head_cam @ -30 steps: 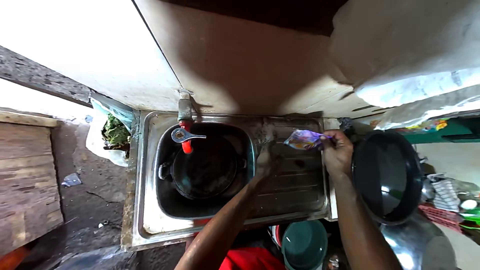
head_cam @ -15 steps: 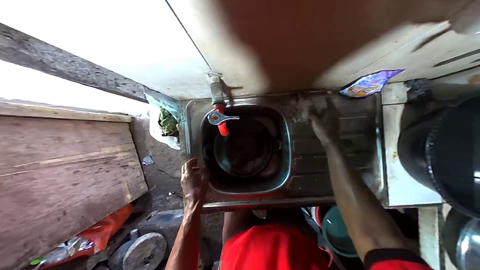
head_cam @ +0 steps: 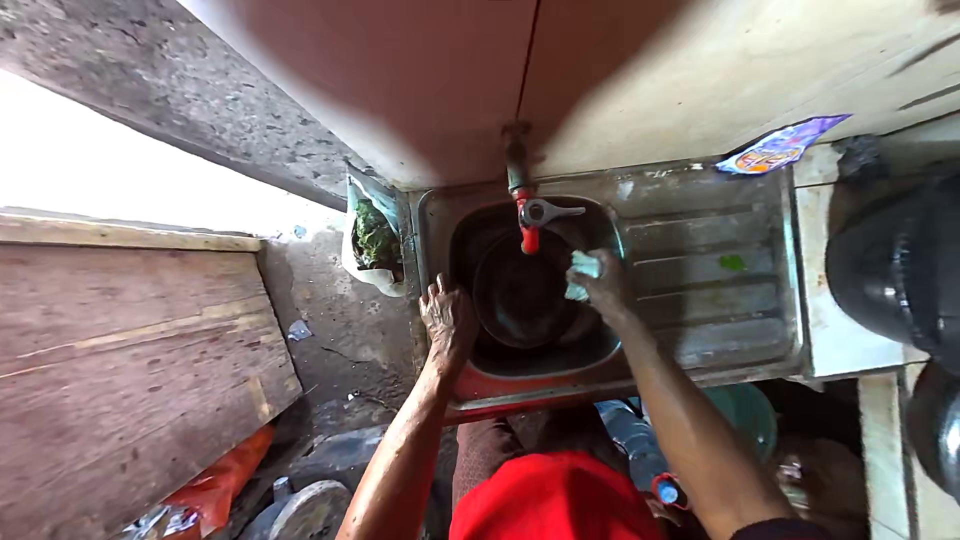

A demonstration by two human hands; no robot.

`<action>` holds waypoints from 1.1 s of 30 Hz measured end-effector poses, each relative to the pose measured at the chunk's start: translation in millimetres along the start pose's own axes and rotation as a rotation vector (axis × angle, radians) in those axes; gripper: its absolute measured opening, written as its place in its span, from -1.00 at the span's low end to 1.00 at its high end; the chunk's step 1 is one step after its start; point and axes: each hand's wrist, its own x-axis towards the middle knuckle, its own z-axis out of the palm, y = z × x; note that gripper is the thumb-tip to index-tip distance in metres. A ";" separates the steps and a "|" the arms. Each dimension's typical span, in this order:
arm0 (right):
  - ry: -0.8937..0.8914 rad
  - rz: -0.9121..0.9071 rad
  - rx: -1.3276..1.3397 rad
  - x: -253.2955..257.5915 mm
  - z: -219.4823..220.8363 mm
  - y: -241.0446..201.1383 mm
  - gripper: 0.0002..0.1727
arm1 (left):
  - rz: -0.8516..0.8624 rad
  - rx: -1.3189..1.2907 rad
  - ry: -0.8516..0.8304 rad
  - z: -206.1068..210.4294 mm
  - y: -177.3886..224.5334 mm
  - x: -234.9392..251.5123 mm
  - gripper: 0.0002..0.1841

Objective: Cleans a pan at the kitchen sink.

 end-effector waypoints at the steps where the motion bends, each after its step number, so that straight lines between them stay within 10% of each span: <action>1: -0.021 0.052 0.080 -7.8 16.6 2.9 -0.34 | -0.015 -0.043 -0.070 -5.5 -0.2 -5.0 -0.61; 10: -0.303 -0.268 -0.249 -60.0 141.6 7.3 -0.58 | -0.047 -0.373 -0.276 12.6 -30.7 -27.3 -0.62; 15: -0.142 -0.174 -0.138 -38.4 164.7 10.0 -0.52 | -0.005 -0.407 -0.273 14.8 -36.1 -25.1 -0.62; 21: -0.439 -0.283 -0.304 -45.5 115.3 38.8 -0.61 | -0.009 -0.512 -0.266 24.8 -41.6 -22.2 -0.68; 24: -0.145 -0.207 -0.516 -3.9 110.3 63.0 -0.36 | 0.001 -0.483 -0.280 24.8 -41.8 -22.2 -0.71; 29: 0.228 -0.364 -0.012 35.8 172.1 20.4 -0.06 | -0.010 -0.416 -0.268 25.0 -38.2 -21.1 -0.72; 33: -0.329 -0.327 0.013 -22.1 168.7 0.8 -0.34 | -0.033 -0.419 -0.235 20.3 -31.8 -20.9 -0.76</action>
